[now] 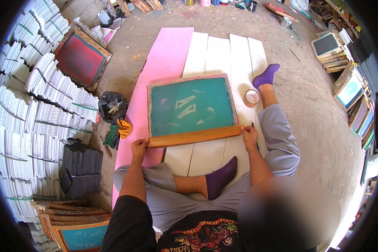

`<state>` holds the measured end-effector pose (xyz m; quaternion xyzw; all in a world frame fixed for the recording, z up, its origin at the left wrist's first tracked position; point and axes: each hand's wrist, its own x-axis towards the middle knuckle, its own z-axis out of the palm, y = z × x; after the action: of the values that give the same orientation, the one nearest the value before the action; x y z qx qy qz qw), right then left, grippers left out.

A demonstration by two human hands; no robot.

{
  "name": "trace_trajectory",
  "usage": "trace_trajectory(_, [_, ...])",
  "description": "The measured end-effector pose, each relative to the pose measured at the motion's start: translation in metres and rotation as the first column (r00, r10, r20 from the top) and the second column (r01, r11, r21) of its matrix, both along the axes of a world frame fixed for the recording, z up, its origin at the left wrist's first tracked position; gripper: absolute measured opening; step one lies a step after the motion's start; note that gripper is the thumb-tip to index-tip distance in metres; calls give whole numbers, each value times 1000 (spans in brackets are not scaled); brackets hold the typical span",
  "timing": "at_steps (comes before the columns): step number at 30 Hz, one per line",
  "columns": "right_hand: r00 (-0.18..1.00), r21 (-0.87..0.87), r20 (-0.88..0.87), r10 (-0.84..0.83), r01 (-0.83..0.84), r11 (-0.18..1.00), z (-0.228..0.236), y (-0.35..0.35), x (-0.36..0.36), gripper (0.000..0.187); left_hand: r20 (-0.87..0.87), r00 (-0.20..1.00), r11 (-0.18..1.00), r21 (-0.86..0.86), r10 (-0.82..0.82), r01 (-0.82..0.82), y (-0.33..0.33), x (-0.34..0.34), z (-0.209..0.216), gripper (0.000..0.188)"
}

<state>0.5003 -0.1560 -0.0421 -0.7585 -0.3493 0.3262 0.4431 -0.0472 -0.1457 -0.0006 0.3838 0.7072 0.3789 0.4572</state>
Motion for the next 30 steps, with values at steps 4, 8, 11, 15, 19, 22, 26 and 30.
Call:
trace_trajectory(4, [978, -92, -204, -49, 30, 995, 28, -3, -8, 24, 62, 998, 999, -50, 9, -6, 0, 1, 2, 29])
trace_trajectory(8, [974, -81, -217, -63, 46, 996, 32, 0, -9, 25, 63, 998, 1000, -20, 4, -3, 1, 3, 3, 29])
trace_trajectory(11, [973, -76, -217, -72, 57, 995, 31, 1, -12, 23, 60, 998, 1000, -16, 9, -8, 1, 3, 1, 29])
trace_trajectory(15, [977, -92, -206, -62, 44, 995, 27, 1, -9, 26, -14, 1000, 998, -64, -23, 22, 3, 5, 3, 31])
trace_trajectory(19, [983, -92, -177, -42, 26, 995, 23, 1, -6, 27, -69, 997, 997, -72, -44, 39, 4, 7, -1, 34])
trace_trajectory(22, [992, -81, -124, -25, 15, 997, 20, 3, -9, 29, -145, 989, 999, -32, -6, 2, 2, 7, -16, 34])
trace_trajectory(26, [999, -104, -39, -9, 5, 995, 15, 6, -12, 31, -499, 867, 995, 91, 8, 43, 0, 7, -42, 33])
trace_trajectory(30, [997, -71, 67, 25, -20, 997, -11, 5, 6, 32, -513, 858, 999, 51, 11, 17, 3, 31, -18, 34])
